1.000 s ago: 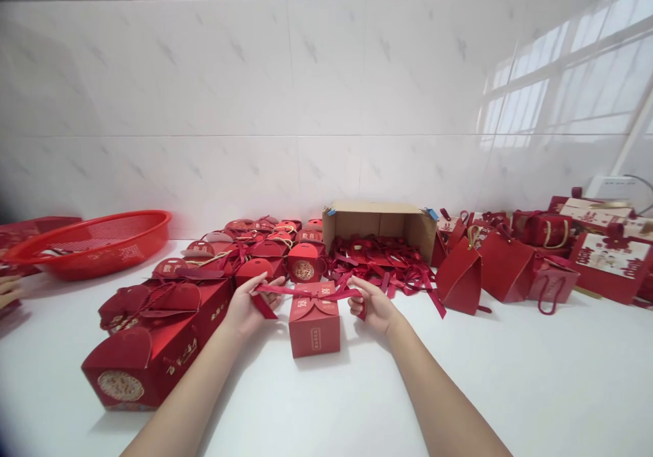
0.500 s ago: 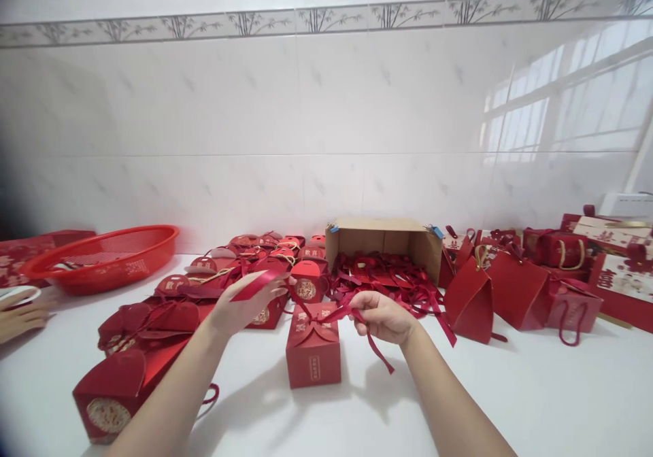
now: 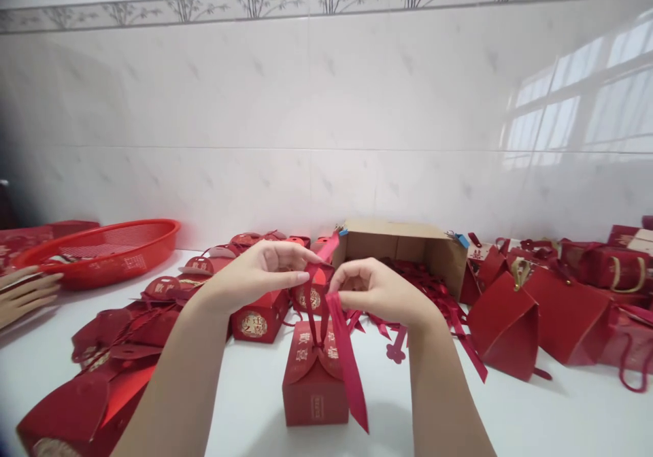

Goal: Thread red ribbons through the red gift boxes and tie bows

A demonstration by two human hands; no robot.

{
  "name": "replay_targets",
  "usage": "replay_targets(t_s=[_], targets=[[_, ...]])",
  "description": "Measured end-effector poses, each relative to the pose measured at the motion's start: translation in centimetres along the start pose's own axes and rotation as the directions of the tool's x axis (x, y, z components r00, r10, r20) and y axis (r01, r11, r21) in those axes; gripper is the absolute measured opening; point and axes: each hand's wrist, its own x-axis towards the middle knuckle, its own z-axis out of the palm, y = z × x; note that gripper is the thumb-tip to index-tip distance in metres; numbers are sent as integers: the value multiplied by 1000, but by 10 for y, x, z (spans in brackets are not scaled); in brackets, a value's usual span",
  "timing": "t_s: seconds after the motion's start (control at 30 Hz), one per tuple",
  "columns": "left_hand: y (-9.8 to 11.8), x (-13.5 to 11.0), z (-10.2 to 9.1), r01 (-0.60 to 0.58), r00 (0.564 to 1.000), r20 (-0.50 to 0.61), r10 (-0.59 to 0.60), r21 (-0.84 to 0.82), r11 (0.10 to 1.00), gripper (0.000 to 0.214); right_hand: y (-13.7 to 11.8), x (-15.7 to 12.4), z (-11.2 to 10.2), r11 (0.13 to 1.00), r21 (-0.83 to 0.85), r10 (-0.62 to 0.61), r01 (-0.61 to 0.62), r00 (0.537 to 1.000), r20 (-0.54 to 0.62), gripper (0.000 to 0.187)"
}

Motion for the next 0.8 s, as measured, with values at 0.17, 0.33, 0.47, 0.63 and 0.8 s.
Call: replay_targets(t_s=[0.17, 0.33, 0.47, 0.63, 0.8], targets=[[8, -3, 8, -56, 971, -233, 59, 21, 998, 9, 0, 10, 8, 991, 99, -69, 94, 971, -231, 16], [6, 0, 17, -103, 926, -363, 105, 24, 994, 11, 4, 20, 13, 990, 40, -99, 133, 880, -465, 26], [3, 2, 18, -112, 918, -377, 123, 50, 992, 12, 4, 24, 17, 975, 41, -145, 218, 768, -623, 29], [6, 1, 18, -113, 915, -380, 139, 90, 989, 17, -6, 19, 21, 968, 24, -176, 252, 738, -651, 26], [10, 0, 22, -113, 927, -352, 131, 72, 991, 20, -16, 12, 25, 962, 46, -183, 269, 762, -621, 22]])
